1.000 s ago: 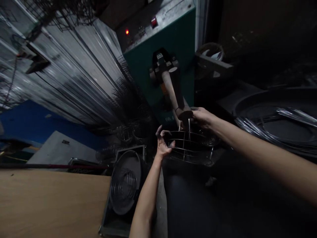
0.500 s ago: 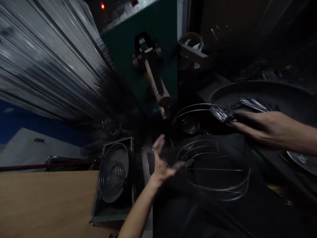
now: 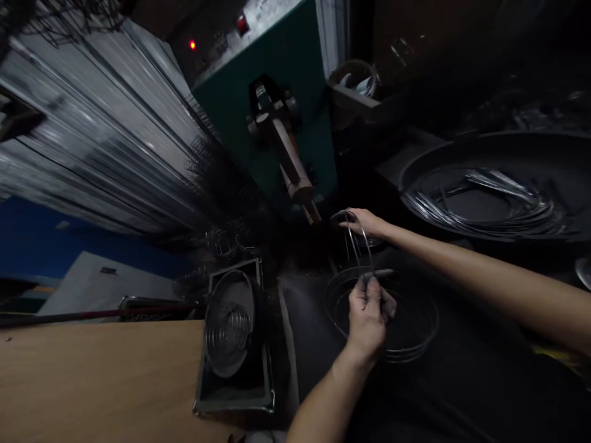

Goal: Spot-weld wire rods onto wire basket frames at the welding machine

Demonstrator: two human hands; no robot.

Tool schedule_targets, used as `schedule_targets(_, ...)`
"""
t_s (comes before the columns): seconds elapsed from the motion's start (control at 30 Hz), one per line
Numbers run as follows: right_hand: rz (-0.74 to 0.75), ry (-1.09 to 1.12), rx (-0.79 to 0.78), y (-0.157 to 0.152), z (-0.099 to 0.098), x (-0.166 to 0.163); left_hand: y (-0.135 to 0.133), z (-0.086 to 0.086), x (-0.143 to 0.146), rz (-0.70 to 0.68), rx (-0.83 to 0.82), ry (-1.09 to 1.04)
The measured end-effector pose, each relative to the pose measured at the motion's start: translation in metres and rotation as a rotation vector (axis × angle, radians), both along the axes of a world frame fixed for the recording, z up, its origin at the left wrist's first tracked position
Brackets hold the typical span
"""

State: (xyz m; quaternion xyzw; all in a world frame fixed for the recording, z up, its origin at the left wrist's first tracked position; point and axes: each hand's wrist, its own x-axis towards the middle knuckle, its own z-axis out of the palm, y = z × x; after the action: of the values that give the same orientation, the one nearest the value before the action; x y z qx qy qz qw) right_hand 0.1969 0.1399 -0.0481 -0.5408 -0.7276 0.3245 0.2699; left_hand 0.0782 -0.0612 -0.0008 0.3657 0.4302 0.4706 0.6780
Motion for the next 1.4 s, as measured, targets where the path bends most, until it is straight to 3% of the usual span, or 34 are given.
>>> schedule_targets(0.17, 0.169, 0.007, 0.061, 0.014, -0.011, 0.009, 0.016, -0.008, -0.011, -0.098, 0.032, -0.003)
schedule_targets(0.33, 0.093, -0.04, 0.101, 0.016, -0.021, 0.013, 0.041, 0.003, -0.03, -0.129, -0.019, -0.119)
schedule_targets(0.4, 0.048, -0.039, 0.155, 0.012, -0.011, 0.012, 0.048, 0.006, -0.033, -0.13, -0.051, -0.102)
schedule_targets(0.5, 0.097, -0.075, 0.329, -0.003, 0.022, 0.012, 0.053, 0.009, -0.034, -0.14, 0.022, 0.071)
schedule_targets(0.63, 0.22, -0.354, 0.547, -0.032, 0.066, 0.012, 0.053, 0.016, -0.04, -0.157, 0.201, 0.362)
schedule_targets(0.77, 0.147, -0.421, 0.565, -0.071, 0.074, 0.021, 0.058, 0.017, -0.053, -0.227, 0.27, 0.566)
schedule_targets(0.83, -0.044, -0.318, 0.516, -0.097, 0.069, 0.027, 0.063, 0.014, -0.058, -0.282, 0.253, 0.538)
schedule_targets(0.9, -0.183, -0.122, 0.333, -0.124, 0.063, 0.027, 0.07, 0.011, -0.059, -0.355, 0.258, 0.468)
schedule_targets(1.0, -0.063, 0.223, -0.186, -0.155, 0.061, 0.015, 0.077, 0.01, -0.057, -0.376, 0.383, 0.49)
schedule_targets(1.07, -0.006, 0.376, -0.409, -0.164, 0.063, 0.005, 0.079, 0.013, -0.057, -0.328, 0.479, 0.594)
schedule_targets(1.23, -0.07, 0.491, -0.574, -0.156, 0.07, -0.003, 0.08, 0.018, -0.066, -0.284, 0.416, 0.684)
schedule_targets(1.33, 0.007, 0.482, -0.729, -0.154, 0.069, -0.004, 0.076, 0.02, -0.071, -0.302, 0.342, 0.602)
schedule_targets(1.4, 0.039, 0.452, -0.744, -0.154, 0.068, -0.007, 0.064, 0.022, -0.076, -0.309, 0.352, 0.564)
